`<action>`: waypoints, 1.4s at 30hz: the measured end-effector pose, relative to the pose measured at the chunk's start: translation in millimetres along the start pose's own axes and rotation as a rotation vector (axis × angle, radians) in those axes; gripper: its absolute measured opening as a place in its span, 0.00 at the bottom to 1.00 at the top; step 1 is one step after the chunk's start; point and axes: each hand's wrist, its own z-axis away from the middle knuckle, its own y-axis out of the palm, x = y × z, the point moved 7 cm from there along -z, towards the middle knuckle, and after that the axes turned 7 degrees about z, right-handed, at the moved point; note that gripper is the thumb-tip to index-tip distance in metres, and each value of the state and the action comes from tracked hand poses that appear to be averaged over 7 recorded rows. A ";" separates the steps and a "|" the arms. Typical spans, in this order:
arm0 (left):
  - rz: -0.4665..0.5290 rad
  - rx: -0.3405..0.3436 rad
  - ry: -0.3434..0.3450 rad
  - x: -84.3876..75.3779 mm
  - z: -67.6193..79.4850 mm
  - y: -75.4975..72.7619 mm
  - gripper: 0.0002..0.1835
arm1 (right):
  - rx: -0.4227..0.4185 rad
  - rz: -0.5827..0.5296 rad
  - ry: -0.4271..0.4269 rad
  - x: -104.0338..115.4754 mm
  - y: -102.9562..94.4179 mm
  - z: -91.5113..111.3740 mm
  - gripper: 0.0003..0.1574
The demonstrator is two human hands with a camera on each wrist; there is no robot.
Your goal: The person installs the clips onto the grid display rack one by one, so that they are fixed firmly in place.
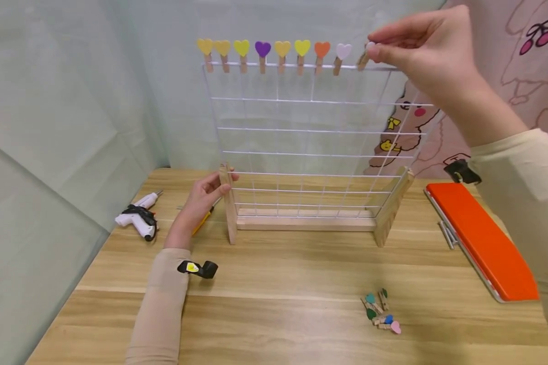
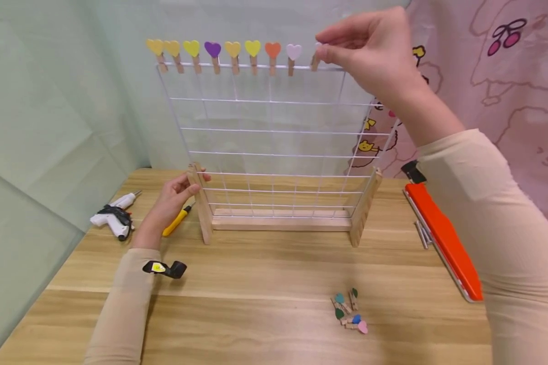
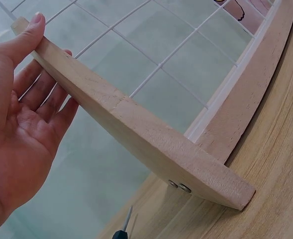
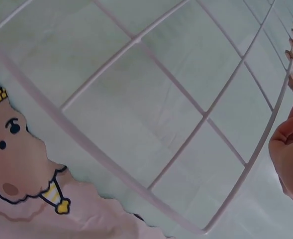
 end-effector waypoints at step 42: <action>0.013 0.008 0.005 0.1 -0.4 1.1 0.21 | 0.007 -0.108 -0.106 -31.5 -7.3 53.7 0.16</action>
